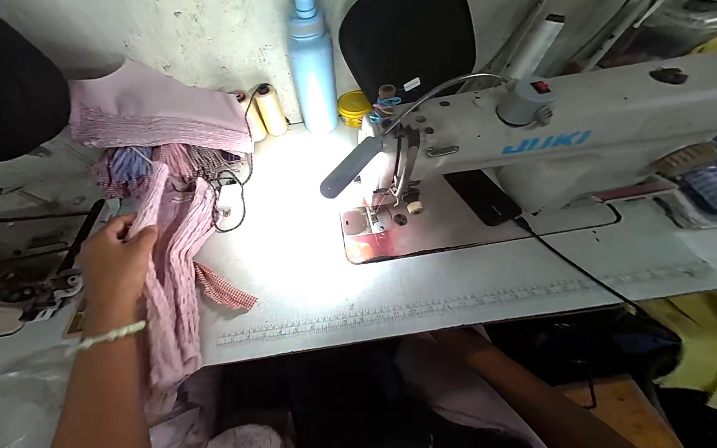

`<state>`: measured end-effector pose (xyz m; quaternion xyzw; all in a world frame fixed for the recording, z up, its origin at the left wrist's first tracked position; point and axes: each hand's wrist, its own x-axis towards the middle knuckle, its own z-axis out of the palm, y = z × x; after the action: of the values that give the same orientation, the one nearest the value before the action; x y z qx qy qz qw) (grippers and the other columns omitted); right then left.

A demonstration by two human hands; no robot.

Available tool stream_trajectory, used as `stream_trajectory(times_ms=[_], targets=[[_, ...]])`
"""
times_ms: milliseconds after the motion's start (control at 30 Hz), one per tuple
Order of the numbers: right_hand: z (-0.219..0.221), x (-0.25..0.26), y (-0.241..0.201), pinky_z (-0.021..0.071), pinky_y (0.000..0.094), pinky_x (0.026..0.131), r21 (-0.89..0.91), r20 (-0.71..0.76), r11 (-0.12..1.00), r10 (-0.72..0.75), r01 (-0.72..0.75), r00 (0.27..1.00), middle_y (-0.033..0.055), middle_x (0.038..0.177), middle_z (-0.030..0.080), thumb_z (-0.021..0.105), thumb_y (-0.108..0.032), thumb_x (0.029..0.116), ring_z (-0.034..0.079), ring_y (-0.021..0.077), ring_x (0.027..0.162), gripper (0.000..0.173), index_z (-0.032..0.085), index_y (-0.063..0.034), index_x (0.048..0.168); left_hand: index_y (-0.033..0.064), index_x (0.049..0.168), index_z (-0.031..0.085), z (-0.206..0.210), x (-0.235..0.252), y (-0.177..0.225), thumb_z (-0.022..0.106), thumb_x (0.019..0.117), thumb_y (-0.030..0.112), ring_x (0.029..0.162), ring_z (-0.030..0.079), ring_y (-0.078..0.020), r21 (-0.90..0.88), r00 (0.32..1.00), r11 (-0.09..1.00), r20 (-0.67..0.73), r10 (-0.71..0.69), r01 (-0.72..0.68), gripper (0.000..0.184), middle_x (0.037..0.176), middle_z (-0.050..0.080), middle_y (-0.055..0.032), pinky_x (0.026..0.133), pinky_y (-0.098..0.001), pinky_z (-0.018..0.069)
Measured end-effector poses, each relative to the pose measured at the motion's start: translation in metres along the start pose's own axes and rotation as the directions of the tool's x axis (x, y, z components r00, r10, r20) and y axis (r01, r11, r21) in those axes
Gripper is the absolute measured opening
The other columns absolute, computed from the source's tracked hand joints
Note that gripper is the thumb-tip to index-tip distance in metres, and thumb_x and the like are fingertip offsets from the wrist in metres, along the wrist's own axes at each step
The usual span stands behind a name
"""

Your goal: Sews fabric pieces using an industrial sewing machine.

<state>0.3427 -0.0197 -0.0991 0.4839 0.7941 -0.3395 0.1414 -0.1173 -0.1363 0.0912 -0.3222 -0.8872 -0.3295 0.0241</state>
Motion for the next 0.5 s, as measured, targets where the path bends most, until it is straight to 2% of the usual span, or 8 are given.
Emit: stream_trajectory(times_ms=[67,133,167,233,267,333,400,500], targets=[[-0.002,-0.004,0.002,0.0281,0.0655,0.118,0.006,0.000,0.999,0.035,-0.035,0.999,0.0332,0.148,0.050,0.046,-0.026,0.1093,0.042,0.0480,0.143,0.048,0.053,0.0075,0.144,0.0021,0.131,0.063,-0.005,-0.037,0.033,0.059,0.1004,0.013,0.113,0.060,-0.0501,0.083,0.995,0.992,0.038,0.095,-0.098,0.033,0.122,0.064,-0.0307,0.093,-0.0728,0.0428],[0.001,-0.010,0.005,0.0305,0.0653,0.116,0.011,-0.116,0.999,0.032,-0.031,0.993,0.0349,0.143,0.054,0.048,-0.020,0.1076,0.046,0.0491,0.140,0.045,0.056,0.0102,0.139,-0.0056,0.130,0.063,0.009,-0.086,0.062,0.060,0.0962,0.005,0.110,0.060,-0.0546,0.119,0.961,0.963,0.162,0.222,-0.242,0.036,0.119,0.061,-0.0367,0.091,-0.0721,0.0436],[0.002,-0.011,0.006,0.0320,0.0657,0.115,0.003,-0.143,1.000,0.022,-0.021,0.989,0.0351,0.141,0.055,0.048,-0.018,0.1072,0.047,0.0494,0.139,0.043,0.058,0.0106,0.137,-0.0084,0.131,0.063,0.023,-0.111,0.072,0.062,0.0963,0.009,0.111,0.059,-0.0552,0.119,0.926,0.947,0.276,0.259,-0.300,0.038,0.119,0.060,-0.0380,0.092,-0.0708,0.0446],[0.009,-0.009,0.010,0.0369,0.0676,0.111,-0.024,-0.177,0.999,-0.028,0.024,0.984,0.0357,0.137,0.058,0.048,-0.017,0.1062,0.051,0.0511,0.135,0.041,0.060,0.0107,0.134,-0.0054,0.125,0.069,0.063,-0.152,0.083,0.063,0.0998,0.027,0.107,0.064,-0.0480,0.075,0.832,0.923,0.465,0.302,-0.377,0.042,0.116,0.064,-0.0322,0.091,-0.0625,0.0504],[0.007,-0.006,0.009,0.0322,0.0662,0.115,-0.005,-0.078,1.000,0.002,-0.002,0.997,0.0347,0.144,0.052,0.044,-0.019,0.1088,0.045,0.0499,0.141,0.044,0.055,0.0093,0.141,-0.0016,0.121,0.072,0.082,-0.166,0.088,0.061,0.1012,0.036,0.100,0.066,-0.0417,0.049,0.803,0.913,0.497,0.329,-0.405,0.044,0.111,0.065,-0.0267,0.085,-0.0569,0.0548],[0.023,0.007,0.018,0.0309,0.0621,0.118,0.030,-0.029,1.000,-0.010,0.011,1.000,0.0322,0.149,0.050,0.040,-0.024,0.1104,0.043,0.0463,0.143,0.048,0.051,0.0067,0.145,-0.0004,0.101,0.077,0.107,-0.179,0.103,0.054,0.1035,0.032,0.086,0.069,-0.0376,0.057,0.800,0.867,0.420,0.428,-0.494,0.040,0.100,0.067,-0.0218,0.070,-0.0523,0.0573],[0.038,0.015,0.024,0.0324,0.0553,0.120,0.108,-0.041,0.992,-0.064,0.068,0.997,0.0289,0.149,0.051,0.040,-0.024,0.1099,0.045,0.0412,0.143,0.047,0.053,0.0055,0.144,-0.0043,0.083,0.072,0.122,-0.170,0.119,0.053,0.1033,0.021,0.087,0.069,-0.0399,0.090,0.783,0.823,0.384,0.490,-0.560,0.038,0.094,0.066,-0.0229,0.070,-0.0532,0.0563],[-0.017,-0.003,-0.021,0.0216,0.0494,0.125,0.113,0.273,0.993,-0.051,0.021,0.961,0.0257,0.159,0.040,0.038,-0.016,0.1113,0.035,0.0372,0.151,0.046,0.043,0.0074,0.151,-0.0082,0.096,0.068,0.149,-0.142,0.132,0.056,0.1031,0.014,0.101,0.068,-0.0439,0.067,0.748,0.831,0.480,0.459,-0.552,0.026,0.109,0.067,-0.0273,0.085,-0.0584,0.0542]])
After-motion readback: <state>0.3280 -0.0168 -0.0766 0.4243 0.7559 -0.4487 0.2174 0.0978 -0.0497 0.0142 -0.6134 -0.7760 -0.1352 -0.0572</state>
